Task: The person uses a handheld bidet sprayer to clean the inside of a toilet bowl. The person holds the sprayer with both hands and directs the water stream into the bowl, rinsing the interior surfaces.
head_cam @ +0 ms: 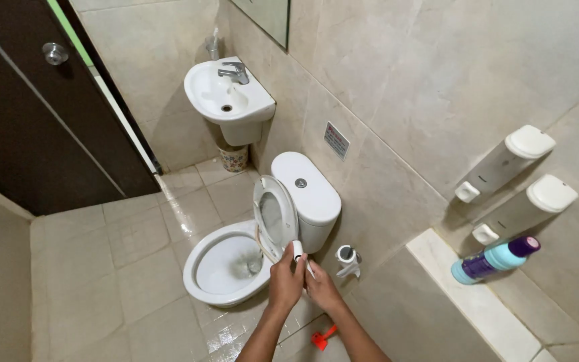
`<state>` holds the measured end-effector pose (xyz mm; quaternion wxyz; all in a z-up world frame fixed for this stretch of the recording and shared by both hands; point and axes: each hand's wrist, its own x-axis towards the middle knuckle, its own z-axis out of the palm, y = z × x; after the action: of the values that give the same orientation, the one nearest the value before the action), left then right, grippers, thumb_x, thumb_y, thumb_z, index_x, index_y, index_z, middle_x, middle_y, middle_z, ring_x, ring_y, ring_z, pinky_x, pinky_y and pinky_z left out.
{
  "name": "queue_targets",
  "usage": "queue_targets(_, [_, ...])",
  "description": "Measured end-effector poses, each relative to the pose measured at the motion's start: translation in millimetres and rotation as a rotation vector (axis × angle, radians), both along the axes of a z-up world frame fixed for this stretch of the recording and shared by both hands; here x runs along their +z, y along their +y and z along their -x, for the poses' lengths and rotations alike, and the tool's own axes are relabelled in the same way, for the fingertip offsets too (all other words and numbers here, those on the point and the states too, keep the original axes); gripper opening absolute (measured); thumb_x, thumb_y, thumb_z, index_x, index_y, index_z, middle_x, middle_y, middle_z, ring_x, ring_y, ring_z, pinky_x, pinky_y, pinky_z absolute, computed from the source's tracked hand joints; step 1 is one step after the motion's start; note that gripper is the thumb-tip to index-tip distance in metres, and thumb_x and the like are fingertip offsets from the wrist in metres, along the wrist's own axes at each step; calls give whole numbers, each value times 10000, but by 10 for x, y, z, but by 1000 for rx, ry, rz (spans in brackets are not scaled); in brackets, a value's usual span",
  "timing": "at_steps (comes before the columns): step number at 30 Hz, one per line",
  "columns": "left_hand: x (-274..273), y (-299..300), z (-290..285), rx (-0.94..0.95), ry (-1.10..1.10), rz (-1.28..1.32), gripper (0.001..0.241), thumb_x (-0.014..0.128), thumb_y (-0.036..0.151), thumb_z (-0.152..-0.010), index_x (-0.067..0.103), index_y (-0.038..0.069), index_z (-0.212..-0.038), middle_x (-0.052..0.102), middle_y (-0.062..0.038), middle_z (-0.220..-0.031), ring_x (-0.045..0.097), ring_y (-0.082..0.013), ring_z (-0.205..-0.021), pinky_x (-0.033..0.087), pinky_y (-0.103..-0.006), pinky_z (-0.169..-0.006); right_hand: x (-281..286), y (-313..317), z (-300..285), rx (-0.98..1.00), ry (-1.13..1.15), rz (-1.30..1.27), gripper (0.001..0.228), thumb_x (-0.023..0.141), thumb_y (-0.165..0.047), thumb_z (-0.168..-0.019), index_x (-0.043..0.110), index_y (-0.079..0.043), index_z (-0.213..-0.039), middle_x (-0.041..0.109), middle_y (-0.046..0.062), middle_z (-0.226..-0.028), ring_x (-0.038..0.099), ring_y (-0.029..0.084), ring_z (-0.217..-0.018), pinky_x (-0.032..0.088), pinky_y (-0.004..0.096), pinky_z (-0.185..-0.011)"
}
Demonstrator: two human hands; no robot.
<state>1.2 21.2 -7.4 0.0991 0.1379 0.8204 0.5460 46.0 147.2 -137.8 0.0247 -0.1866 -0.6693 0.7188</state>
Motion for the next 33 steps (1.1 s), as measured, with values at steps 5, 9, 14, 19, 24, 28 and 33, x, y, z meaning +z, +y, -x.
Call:
queue_targets(5, [-290, 507, -30, 25, 166, -23, 501, 637, 236, -979, 567, -67, -1372, 594, -310, -1352, 590, -431, -1265, 473, -438, -1057, -583, 566, 50, 24, 120, 9, 333, 460, -313, -1112, 633, -86, -1284, 601, -56, -856, 515, 32, -707, 426, 227, -614])
queue_targets(9, [-152, 808, -113, 49, 103, 29, 512, 605, 244, -980, 546, -45, -1398, 580, -282, -1392, 573, -414, -1303, 455, -417, -1105, -688, 822, 47, -29, 96, 53, 345, 501, -340, -1107, 636, -31, -1185, 601, -57, -803, 474, 35, -593, 363, 236, -483])
queue_targets(14, [-270, 1043, -122, 92, 171, 22, 517, 594, 239, -995, 529, -74, -1401, 521, -293, -1456, 491, -417, -1381, 400, -433, -1138, -184, 928, 29, -13, -31, 253, 369, 443, -390, -1064, 638, -120, -1223, 616, -55, -777, 483, 42, -552, 366, 235, -470])
queue_targets(19, [-229, 1141, -100, 117, 155, 16, 538, 562, 255, -1010, 495, -66, -1437, 491, -275, -1498, 453, -412, -1414, 383, -440, -1146, -319, 1135, 142, 70, 25, 244, 404, 447, -416, -1084, 607, -85, -1253, 595, -27, -757, 466, 62, -517, 357, 243, -432])
queue_targets(24, [-193, 1195, -40, 100, 102, 65, 568, 535, 275, -1028, 441, -68, -1471, 462, -271, -1518, 448, -409, -1413, 379, -436, -1150, -202, 1194, 211, 86, 79, 224, 483, 450, -396, -1059, 569, -64, -1390, 715, -34, -1018, 636, 48, -770, 513, 228, -636])
queue_targets(28, [-253, 1225, 13, 104, 133, 74, 574, 537, 267, -1042, 428, -91, -1477, 454, -287, -1520, 438, -427, -1416, 363, -451, -1159, 55, 1170, 216, 129, 4, 65, 505, 435, -441, -1057, 598, -95, -1386, 666, -11, -886, 535, 75, -628, 430, 255, -519])
queue_targets(33, [-118, 1230, 32, 96, 105, 51, 568, 534, 262, -1029, 436, -83, -1469, 473, -278, -1510, 466, -426, -1400, 387, -442, -1149, 223, 1166, 251, 123, 25, 80, 505, 420, -436, -1057, 590, -83, -1376, 718, -54, -998, 635, 30, -781, 526, 212, -668])
